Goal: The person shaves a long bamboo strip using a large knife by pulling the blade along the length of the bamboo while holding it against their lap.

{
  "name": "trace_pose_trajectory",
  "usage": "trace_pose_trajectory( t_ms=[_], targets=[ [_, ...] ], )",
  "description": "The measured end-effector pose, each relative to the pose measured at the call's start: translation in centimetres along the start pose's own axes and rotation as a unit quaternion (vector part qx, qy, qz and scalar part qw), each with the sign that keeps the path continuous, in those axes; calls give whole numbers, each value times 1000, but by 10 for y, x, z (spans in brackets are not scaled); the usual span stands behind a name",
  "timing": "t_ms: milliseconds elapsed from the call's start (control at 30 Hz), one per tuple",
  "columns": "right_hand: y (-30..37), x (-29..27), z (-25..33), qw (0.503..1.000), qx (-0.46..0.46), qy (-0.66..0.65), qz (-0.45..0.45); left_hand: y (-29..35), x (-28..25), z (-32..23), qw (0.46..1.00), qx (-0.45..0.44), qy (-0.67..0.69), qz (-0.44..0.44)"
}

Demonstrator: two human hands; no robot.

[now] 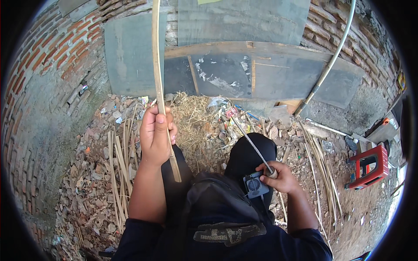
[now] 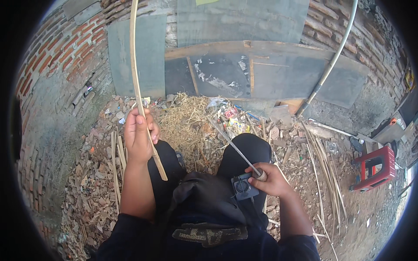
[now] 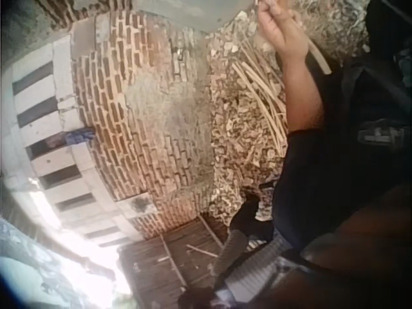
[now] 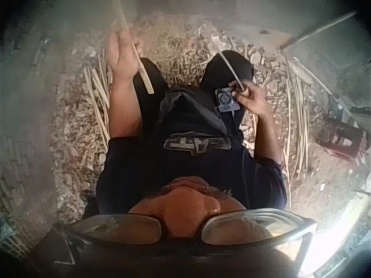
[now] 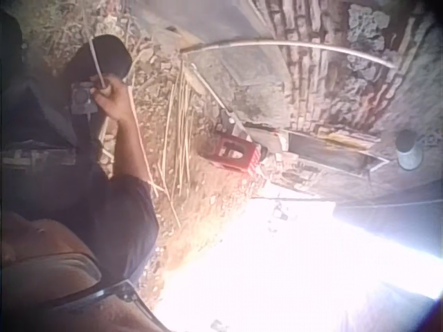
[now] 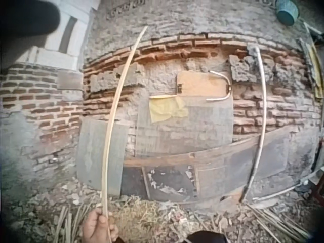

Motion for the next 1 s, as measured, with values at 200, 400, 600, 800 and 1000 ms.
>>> trace_pose_trajectory(
  t_ms=[200,400,600,800,1000],
  targets=[
    [-4,2,10,993,-106,45,-16,10,-18,-4,999,-33,-25,-10],
    [-14,-31,36,967,-154,171,-112,-28,8,6,996,-79,34,18],
    [-33,-31,77,936,-238,251,-61,-56,31,9,983,-144,108,26],
    [-47,-4,93,916,-246,316,27,-71,44,16,958,-179,222,34],
    [-45,-1,100,909,-283,305,29,-72,50,16,941,-208,266,7]
  ],
)
Point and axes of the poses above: each hand's wrist, its own y-axis away from the middle knuckle, its own x-axis out of the palm, z = x × y, the point moved 8 cm from there along -y, towards the middle knuckle, and after that the axes turned 6 degrees about -y, right-handed, at the moved point
